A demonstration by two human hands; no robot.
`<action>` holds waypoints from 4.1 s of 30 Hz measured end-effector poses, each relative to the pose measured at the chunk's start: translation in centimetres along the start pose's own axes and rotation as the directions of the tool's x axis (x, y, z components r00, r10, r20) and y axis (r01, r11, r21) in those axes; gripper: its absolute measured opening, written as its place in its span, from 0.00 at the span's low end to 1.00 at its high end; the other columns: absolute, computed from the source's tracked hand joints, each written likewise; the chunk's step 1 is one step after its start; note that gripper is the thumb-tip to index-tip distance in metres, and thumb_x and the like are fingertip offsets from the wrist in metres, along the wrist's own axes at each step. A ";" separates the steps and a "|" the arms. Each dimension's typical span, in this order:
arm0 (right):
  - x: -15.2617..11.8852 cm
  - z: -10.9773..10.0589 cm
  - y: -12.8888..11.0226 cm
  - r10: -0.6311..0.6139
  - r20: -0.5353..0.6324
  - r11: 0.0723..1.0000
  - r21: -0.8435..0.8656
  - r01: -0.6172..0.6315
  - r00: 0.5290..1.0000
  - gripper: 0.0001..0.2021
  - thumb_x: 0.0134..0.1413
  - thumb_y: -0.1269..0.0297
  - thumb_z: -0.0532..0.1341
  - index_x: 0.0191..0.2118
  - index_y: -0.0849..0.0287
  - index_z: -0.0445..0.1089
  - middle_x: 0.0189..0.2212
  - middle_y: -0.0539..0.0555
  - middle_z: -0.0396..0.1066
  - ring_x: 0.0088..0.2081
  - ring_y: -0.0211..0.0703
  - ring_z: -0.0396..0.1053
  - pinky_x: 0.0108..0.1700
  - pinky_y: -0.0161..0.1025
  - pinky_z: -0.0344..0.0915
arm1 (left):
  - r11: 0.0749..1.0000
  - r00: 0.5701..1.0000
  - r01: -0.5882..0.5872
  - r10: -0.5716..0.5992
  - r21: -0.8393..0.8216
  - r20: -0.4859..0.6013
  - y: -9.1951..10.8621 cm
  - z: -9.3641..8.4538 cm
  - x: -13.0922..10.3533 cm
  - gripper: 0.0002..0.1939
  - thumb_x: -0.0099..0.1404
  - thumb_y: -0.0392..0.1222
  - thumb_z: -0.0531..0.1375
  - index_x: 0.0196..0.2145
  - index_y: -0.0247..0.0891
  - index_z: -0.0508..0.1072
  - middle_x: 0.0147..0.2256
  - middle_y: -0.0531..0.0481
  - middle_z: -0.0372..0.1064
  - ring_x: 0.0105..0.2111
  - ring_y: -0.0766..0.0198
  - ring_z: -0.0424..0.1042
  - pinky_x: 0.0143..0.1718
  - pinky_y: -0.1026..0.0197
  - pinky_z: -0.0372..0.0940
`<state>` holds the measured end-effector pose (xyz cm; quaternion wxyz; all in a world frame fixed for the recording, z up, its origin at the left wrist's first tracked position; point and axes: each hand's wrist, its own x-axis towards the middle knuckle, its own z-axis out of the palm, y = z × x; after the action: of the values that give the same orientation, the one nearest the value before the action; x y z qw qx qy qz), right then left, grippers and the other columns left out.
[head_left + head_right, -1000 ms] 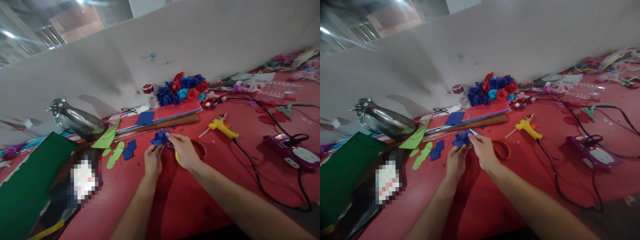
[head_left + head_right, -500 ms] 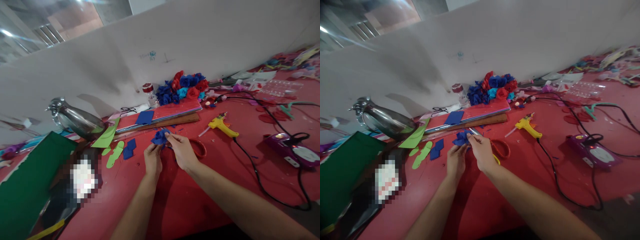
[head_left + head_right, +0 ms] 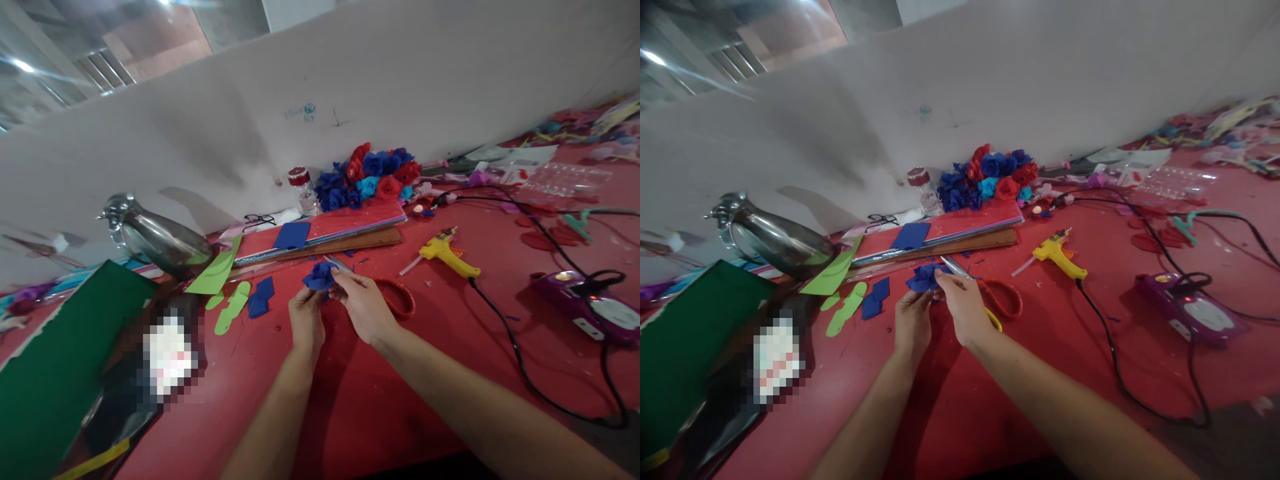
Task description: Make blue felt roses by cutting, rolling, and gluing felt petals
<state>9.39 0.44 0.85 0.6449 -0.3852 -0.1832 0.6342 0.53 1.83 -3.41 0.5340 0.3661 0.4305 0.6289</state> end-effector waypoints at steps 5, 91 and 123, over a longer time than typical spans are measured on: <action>0.1 -0.3 -0.1 0.011 0.050 1.000 0.022 -0.012 0.999 0.05 0.32 0.63 0.68 0.19 0.58 0.74 0.19 0.48 0.70 0.25 0.36 0.63 0.33 0.37 0.60 | 0.998 0.999 -0.027 0.028 0.058 -0.021 0.2 -0.1 -0.1 0.03 0.47 0.37 0.66 0.24 0.38 0.79 0.25 0.53 0.74 0.29 0.66 0.69 0.38 0.63 0.63; -0.6 -0.7 -0.9 -0.252 0.114 0.923 -0.270 0.274 0.961 0.12 0.45 0.55 0.64 0.23 0.58 0.69 0.13 0.43 0.59 0.16 0.30 0.50 0.19 0.32 0.46 | 0.994 0.990 -0.108 0.108 0.000 -0.096 0.6 -0.2 -0.2 0.04 0.46 0.36 0.67 0.24 0.38 0.80 0.27 0.51 0.75 0.29 0.65 0.70 0.36 0.63 0.64; 0.4 -1.7 0.0 -0.329 0.291 0.711 -0.549 0.438 0.898 0.05 0.46 0.63 0.60 0.27 0.57 0.70 0.25 0.49 0.70 0.28 0.38 0.65 0.32 0.35 0.60 | 0.991 0.992 -0.081 0.091 0.109 -0.091 0.6 0.1 -0.8 0.06 0.46 0.40 0.68 0.25 0.38 0.79 0.27 0.51 0.73 0.30 0.66 0.68 0.36 0.63 0.63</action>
<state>10.67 0.40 -0.29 0.5879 -0.4669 -0.5060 0.4246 0.57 0.98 -2.79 0.4651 0.3814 0.4721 0.6444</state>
